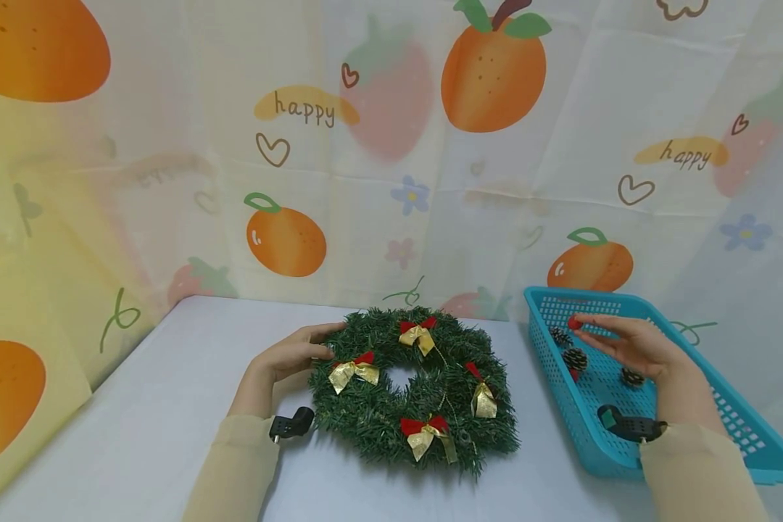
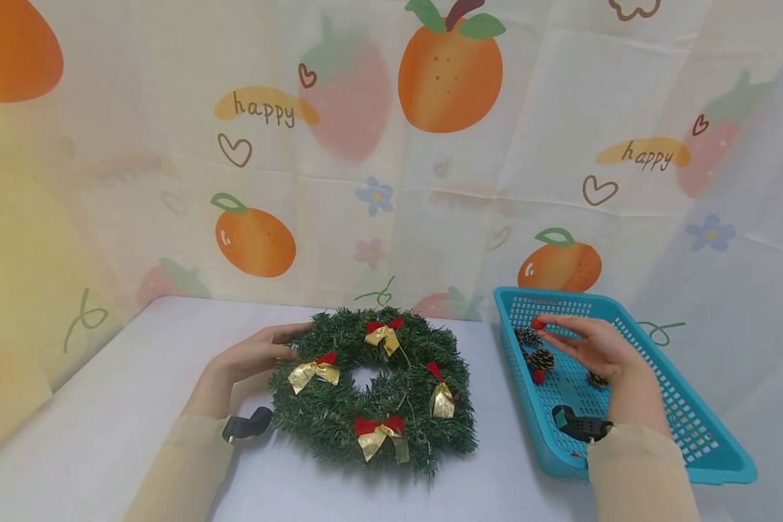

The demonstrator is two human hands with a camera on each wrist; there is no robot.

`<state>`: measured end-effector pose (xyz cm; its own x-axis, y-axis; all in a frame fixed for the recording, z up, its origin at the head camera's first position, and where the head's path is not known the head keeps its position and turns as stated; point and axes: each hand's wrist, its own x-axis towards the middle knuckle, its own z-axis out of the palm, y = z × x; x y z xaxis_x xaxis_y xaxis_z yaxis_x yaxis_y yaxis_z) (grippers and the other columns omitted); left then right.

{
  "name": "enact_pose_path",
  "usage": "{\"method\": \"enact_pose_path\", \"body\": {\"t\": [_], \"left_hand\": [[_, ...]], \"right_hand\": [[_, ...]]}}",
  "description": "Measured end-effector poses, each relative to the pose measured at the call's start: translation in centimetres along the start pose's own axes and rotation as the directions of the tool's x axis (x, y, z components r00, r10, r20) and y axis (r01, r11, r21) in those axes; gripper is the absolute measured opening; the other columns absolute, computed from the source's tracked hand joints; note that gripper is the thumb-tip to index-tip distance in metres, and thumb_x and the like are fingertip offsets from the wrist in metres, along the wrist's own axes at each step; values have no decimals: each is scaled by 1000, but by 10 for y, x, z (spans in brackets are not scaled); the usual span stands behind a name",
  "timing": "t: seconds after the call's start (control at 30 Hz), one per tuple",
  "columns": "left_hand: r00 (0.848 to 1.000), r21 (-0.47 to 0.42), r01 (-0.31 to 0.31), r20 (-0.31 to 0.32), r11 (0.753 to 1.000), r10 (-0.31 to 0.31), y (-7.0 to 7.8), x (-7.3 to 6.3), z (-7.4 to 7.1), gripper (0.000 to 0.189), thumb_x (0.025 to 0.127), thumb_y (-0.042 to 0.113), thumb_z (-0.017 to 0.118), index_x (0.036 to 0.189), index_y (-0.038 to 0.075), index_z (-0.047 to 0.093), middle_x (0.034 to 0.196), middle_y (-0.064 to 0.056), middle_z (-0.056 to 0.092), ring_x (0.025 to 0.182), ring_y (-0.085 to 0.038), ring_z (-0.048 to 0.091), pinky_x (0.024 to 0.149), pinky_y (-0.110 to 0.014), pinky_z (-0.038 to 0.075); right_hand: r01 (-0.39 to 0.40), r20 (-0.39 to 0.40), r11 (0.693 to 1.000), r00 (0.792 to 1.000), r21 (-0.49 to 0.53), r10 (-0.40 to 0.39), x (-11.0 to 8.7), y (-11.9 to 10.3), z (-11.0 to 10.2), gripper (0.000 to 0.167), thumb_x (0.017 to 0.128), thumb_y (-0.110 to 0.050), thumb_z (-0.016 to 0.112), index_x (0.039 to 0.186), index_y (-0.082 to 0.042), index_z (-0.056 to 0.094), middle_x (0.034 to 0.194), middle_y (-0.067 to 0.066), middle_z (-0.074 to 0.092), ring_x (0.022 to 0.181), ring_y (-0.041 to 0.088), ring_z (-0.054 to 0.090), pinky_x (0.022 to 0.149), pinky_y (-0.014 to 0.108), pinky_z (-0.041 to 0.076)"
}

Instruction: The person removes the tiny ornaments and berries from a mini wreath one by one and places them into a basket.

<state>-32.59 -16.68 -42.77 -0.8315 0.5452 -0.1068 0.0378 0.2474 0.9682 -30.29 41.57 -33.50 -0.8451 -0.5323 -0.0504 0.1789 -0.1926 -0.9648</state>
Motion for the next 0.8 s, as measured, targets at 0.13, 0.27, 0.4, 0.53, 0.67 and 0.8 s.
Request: {"method": "enact_pose_path", "body": {"t": [0.13, 0.27, 0.4, 0.53, 0.67, 0.8], "left_hand": [[1000, 0, 0, 1, 1000, 0, 0, 0, 0, 74, 93, 10, 56, 159, 10, 22, 168, -18, 1, 153, -41, 8, 105, -43, 39], [1000, -2, 3, -1, 1000, -3, 1, -1, 1, 74, 93, 11, 56, 159, 10, 22, 168, -19, 0, 151, -40, 12, 103, -41, 40], [1000, -3, 1, -3, 1000, -1, 1, -1, 1, 73, 94, 11, 56, 159, 10, 22, 167, -20, 0, 149, -39, 16, 101, -38, 41], [1000, -2, 0, -4, 1000, 0, 1, -1, 1, 73, 94, 10, 55, 158, 9, 22, 167, -20, 0, 146, -38, 19, 100, -38, 41], [1000, -1, -3, -7, 1000, 3, 1, -1, 1, 73, 94, 11, 56, 158, 9, 22, 167, -20, 1, 143, -37, 25, 98, -36, 42], [1000, -2, -7, -11, 1000, 7, 1, -1, 1, 73, 93, 11, 56, 158, 9, 23, 167, -21, 2, 138, -35, 30, 95, -33, 43]], "right_hand": [[-35, -42, 996, 999, -84, 31, -2, 3, -2, 42, 108, -10, 30, 127, -11, 68, 124, -7, 69, 112, 14, 68, 96, 27, 53], [-69, -73, 991, 995, -118, 61, -3, 5, -3, 40, 108, -13, 33, 125, -13, 69, 123, -8, 69, 111, 12, 68, 95, 26, 54], [-89, -98, 987, 992, -136, 76, -5, 5, -3, 38, 108, -16, 35, 124, -16, 69, 121, -12, 69, 111, 10, 68, 94, 25, 54], [-108, -146, 981, 986, -160, 85, -5, 5, -3, 35, 108, -19, 37, 123, -20, 69, 119, -18, 68, 110, 6, 68, 93, 23, 54], [-113, -195, 974, 978, -194, 75, -4, 4, -2, 32, 107, -21, 40, 120, -25, 70, 117, -21, 67, 107, 2, 67, 93, 23, 54], [-86, -210, 976, 977, -201, 43, -3, 2, -1, 31, 107, -23, 41, 121, -28, 69, 118, -21, 68, 107, 1, 67, 92, 23, 54]]}}
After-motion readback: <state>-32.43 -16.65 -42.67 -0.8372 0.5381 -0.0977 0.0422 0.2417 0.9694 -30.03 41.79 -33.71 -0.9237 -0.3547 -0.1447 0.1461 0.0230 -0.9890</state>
